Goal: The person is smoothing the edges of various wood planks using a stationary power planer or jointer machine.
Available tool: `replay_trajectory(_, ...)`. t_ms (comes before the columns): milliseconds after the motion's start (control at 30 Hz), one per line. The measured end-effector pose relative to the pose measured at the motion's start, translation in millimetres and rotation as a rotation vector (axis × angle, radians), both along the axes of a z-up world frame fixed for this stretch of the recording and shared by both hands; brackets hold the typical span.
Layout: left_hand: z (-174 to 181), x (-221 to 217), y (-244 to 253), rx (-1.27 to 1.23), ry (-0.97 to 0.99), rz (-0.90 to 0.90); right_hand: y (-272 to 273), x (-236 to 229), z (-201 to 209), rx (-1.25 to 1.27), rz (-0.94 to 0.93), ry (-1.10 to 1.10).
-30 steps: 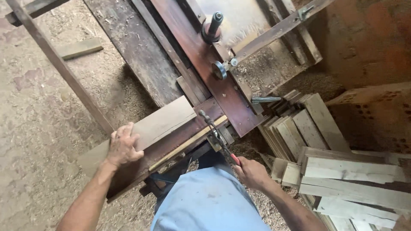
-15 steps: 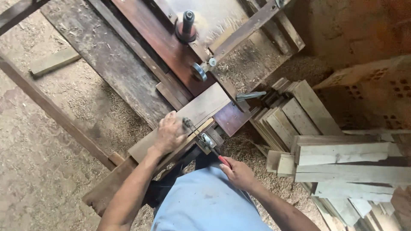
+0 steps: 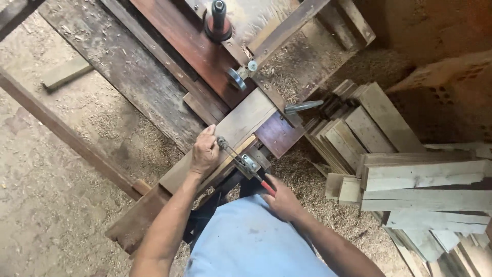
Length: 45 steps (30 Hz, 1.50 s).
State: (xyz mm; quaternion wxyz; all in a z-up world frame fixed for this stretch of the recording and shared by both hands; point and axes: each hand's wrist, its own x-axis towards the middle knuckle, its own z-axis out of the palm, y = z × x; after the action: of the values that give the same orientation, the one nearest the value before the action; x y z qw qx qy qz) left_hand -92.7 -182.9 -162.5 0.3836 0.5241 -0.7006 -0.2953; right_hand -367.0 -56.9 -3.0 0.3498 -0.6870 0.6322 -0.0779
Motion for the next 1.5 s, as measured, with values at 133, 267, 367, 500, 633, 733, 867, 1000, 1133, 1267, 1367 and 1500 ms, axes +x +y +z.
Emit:
replay_trajectory(133,19,-4,-1,-0.041,-0.035,0.006,-26,6,21,0.761,-0.162,-0.062)
replay_trajectory(267,34,-10,-2,-0.05,0.002,0.057,-30,6,20,0.691,-0.006,-0.109)
replay_trajectory(367,34,-14,0,-0.059,0.029,0.127,-38,15,33,0.753,0.022,-0.011)
replay_trajectory(500,35,-16,4,-0.022,0.109,0.223,-36,17,35,0.742,0.007,-0.007)
replay_trajectory(633,38,-10,5,0.014,0.143,0.244,-28,7,-4,0.357,0.07,-0.218)
replay_trajectory(733,36,-11,4,0.025,0.155,0.228,-36,12,-4,0.426,0.093,-0.113)
replay_trajectory(867,47,-9,3,0.048,0.156,0.206,-31,11,-27,0.518,-0.012,0.036)
replay_trajectory(1000,62,-1,4,0.059,-0.037,0.125,-53,9,-12,0.532,0.083,0.135)
replay_trajectory(1133,90,0,24,0.227,-0.418,0.016,-106,-3,-17,0.491,0.056,-0.1)
replay_trajectory(1267,100,-6,35,0.334,-0.63,-0.042,-178,25,-38,-0.547,0.376,-0.141)
replay_trajectory(1367,97,4,20,0.3,-0.642,-0.049,-227,51,-65,-0.619,0.593,-0.155)
replay_trajectory(1500,89,37,-10,0.168,-0.633,-0.071,-258,81,-84,-0.543,0.702,-0.091)
